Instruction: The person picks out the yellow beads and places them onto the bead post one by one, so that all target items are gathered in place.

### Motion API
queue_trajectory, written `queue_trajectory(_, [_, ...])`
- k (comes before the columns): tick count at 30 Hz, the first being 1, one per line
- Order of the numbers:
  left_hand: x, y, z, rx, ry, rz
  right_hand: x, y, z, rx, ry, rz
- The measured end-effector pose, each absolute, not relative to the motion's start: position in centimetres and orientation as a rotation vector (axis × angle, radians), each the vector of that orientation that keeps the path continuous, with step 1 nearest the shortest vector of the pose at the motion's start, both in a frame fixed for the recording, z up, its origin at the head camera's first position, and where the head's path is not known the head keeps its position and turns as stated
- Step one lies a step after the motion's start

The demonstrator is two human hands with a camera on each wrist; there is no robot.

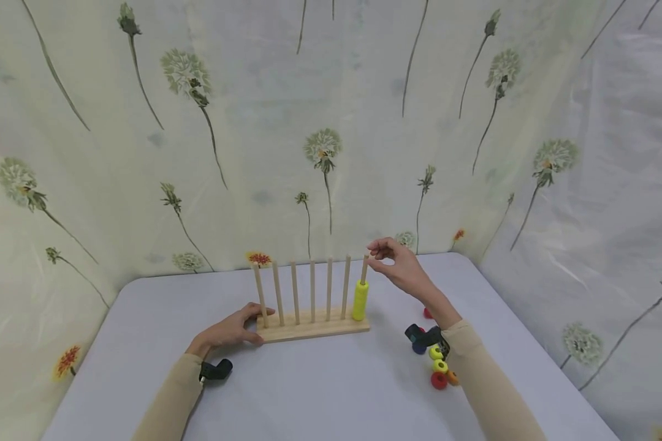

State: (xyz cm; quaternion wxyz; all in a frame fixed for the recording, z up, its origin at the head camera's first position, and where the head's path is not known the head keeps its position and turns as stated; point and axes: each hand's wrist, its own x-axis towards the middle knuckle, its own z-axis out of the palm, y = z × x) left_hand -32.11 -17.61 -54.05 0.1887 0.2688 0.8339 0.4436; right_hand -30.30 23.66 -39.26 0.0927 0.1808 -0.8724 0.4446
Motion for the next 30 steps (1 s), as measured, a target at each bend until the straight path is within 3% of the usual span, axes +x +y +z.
queue_trajectory(9, [-32.4,-17.7,-54.5,0.772,2.359,1.24,-28.2,26.4,-39.9,0.453,-2.663,1.268])
queue_trajectory(30, [-32.1,-17.5,-54.3,0.759,2.366,1.231,-23.1,38.1,-49.1,0.335,-3.028,1.306])
